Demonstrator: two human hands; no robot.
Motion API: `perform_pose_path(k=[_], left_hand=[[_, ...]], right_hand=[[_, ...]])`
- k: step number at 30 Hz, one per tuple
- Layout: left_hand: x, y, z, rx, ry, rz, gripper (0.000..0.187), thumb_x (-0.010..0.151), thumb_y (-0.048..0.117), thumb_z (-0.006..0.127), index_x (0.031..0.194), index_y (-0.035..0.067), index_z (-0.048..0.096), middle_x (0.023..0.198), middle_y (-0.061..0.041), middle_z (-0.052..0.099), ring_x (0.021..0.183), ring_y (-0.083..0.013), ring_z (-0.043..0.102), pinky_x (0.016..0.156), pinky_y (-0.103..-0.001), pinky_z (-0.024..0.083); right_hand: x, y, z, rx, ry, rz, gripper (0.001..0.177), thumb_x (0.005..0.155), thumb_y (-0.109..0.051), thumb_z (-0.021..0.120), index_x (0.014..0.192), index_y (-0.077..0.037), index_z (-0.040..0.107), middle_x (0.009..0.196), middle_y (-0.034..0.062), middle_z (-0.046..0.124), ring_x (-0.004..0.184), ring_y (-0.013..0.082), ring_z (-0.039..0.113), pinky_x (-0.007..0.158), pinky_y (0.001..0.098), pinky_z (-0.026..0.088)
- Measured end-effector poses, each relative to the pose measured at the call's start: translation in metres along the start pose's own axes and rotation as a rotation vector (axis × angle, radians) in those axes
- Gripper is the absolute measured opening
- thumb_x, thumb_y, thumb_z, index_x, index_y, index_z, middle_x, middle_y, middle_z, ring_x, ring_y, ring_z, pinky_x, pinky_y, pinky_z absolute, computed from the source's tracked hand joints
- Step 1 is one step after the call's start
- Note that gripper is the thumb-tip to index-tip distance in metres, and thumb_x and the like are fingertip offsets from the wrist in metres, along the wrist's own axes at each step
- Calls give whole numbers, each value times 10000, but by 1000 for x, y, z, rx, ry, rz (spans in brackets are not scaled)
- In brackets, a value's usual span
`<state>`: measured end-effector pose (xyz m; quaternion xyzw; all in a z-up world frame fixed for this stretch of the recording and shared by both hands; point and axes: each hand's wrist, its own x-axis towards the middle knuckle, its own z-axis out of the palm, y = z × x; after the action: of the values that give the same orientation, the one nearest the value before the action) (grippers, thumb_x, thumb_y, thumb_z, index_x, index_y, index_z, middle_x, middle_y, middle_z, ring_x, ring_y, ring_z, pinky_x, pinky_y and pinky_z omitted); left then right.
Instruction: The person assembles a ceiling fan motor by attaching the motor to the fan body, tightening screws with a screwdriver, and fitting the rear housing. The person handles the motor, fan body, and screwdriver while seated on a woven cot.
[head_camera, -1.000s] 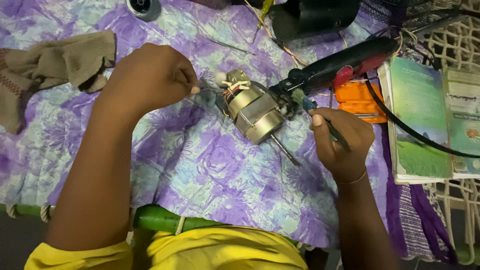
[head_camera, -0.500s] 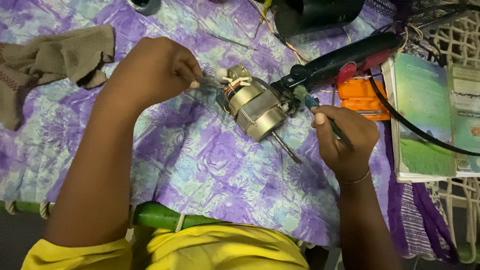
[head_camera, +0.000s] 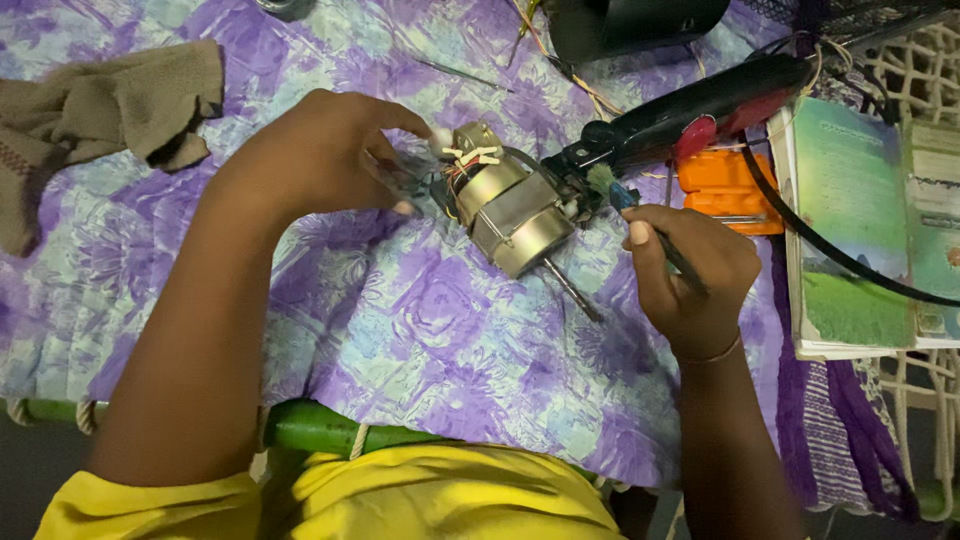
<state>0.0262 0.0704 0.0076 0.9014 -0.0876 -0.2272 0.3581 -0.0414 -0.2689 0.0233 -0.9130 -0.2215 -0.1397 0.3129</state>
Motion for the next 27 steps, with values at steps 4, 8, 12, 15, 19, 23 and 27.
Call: perform_pose_path(k=[4, 8, 12, 15, 19, 23, 27], left_hand=[[6, 1, 6, 16, 27, -6, 509, 706, 78, 881, 1195, 103, 740, 984, -146, 784, 851, -242, 776, 770, -366, 603], [7, -3, 3, -163, -60, -127, 406, 810, 27, 757, 1214, 41, 719, 897, -143, 796, 780, -199, 797, 724, -332, 614], [4, -12, -2, -372, -166, -59, 485, 834, -33, 655, 1317, -30, 611, 862, -178, 784, 748, -220, 778, 696, -341, 625], [6, -19, -3, -519, -263, -20, 495, 862, -6, 644, 1352, -42, 586, 919, -171, 768, 766, -229, 764, 722, -346, 629], [12, -27, -3, -639, -360, 34, 503, 873, 21, 647, 1368, -47, 584, 945, -172, 764, 813, -231, 766, 772, -348, 634], [13, -30, -4, -596, -356, 33, 507, 870, 22, 636, 1370, -47, 587, 946, -164, 771, 827, -232, 773, 780, -349, 623], [13, -29, -5, -603, -345, 11, 476, 859, 19, 640, 1331, -38, 616, 954, -150, 769, 817, -219, 772, 775, -344, 626]], right_hand=[[1, 1, 1, -4, 8, 1, 85, 1050, -40, 674, 1056, 11, 742, 853, 94, 717, 729, 188, 725, 671, 268, 533], [0, 0, 0, 7, 11, 3, 88, 1053, -41, 672, 1061, 12, 742, 861, 94, 720, 732, 182, 727, 671, 268, 537], [0, 0, 0, -17, 10, -7, 84, 1051, -38, 681, 1049, 14, 746, 847, 96, 722, 716, 182, 723, 654, 270, 529], [0, 0, -1, -17, 11, -11, 90, 1051, -39, 671, 1050, 11, 746, 856, 98, 720, 723, 187, 722, 662, 269, 529], [-1, 0, -1, -9, 17, -17, 97, 1055, -50, 669, 1056, 13, 743, 842, 107, 719, 730, 194, 721, 673, 274, 533], [-2, 0, -4, -7, 4, -13, 122, 1073, -71, 654, 1060, 10, 743, 825, 97, 718, 732, 194, 724, 675, 282, 530], [-4, 2, -6, 15, 14, -50, 153, 1078, -95, 631, 1062, 6, 745, 798, 90, 720, 715, 193, 713, 677, 283, 526]])
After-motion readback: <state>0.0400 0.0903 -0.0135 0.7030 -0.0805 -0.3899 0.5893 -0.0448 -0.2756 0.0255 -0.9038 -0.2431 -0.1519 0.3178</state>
